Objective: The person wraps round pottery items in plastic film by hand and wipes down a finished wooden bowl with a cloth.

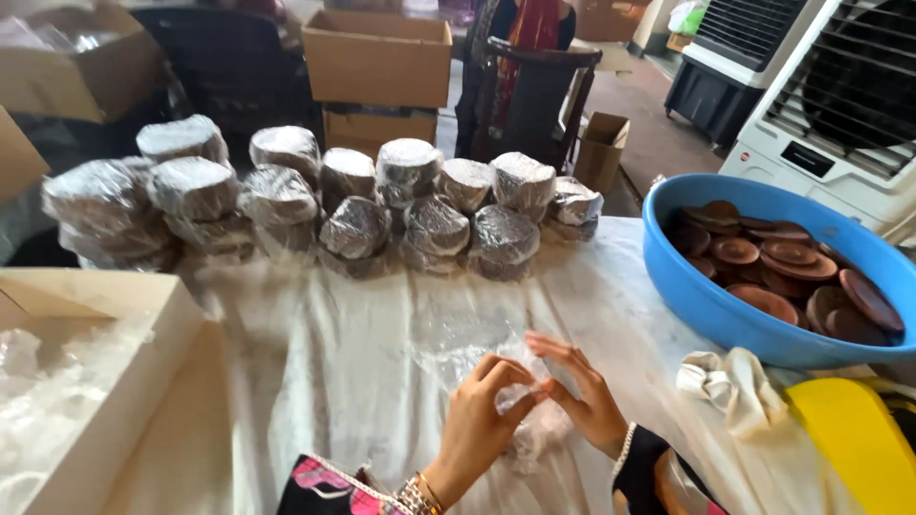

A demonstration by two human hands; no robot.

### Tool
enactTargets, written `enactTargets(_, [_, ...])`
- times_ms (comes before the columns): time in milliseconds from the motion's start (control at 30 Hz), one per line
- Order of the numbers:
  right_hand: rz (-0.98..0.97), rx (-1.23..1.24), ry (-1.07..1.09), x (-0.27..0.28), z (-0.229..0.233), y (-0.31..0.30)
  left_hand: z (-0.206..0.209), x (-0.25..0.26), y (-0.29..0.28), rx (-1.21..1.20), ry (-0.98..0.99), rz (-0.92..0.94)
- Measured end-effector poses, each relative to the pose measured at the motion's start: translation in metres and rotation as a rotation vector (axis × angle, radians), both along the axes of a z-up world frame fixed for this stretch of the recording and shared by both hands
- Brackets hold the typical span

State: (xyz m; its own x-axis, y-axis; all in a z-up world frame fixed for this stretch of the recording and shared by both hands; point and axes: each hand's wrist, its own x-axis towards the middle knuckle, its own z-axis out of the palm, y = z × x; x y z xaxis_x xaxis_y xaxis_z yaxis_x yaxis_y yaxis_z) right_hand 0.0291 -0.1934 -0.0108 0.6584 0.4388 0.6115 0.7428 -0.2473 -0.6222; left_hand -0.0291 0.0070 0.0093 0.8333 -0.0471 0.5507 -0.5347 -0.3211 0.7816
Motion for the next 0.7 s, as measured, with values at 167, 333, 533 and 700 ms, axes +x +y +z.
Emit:
enactTargets(167, [0.046,0.021,0.16,0.012,-0.031,-0.011,-0.002,0.004,0.002,-0.165,0.137,-0.067])
enactTargets(333, [-0.095,0.125,0.337,0.013,-0.045,-0.02,0.0,0.007,0.001,-0.167,0.128,-0.067])
enactTargets(533, [0.01,0.207,0.381,0.002,-0.031,-0.008,-0.01,0.01,0.001,-0.217,0.242,-0.133])
enactTargets(700, [-0.058,0.229,0.516,0.003,-0.023,-0.01,-0.022,0.017,-0.002,-0.348,0.404,-0.117])
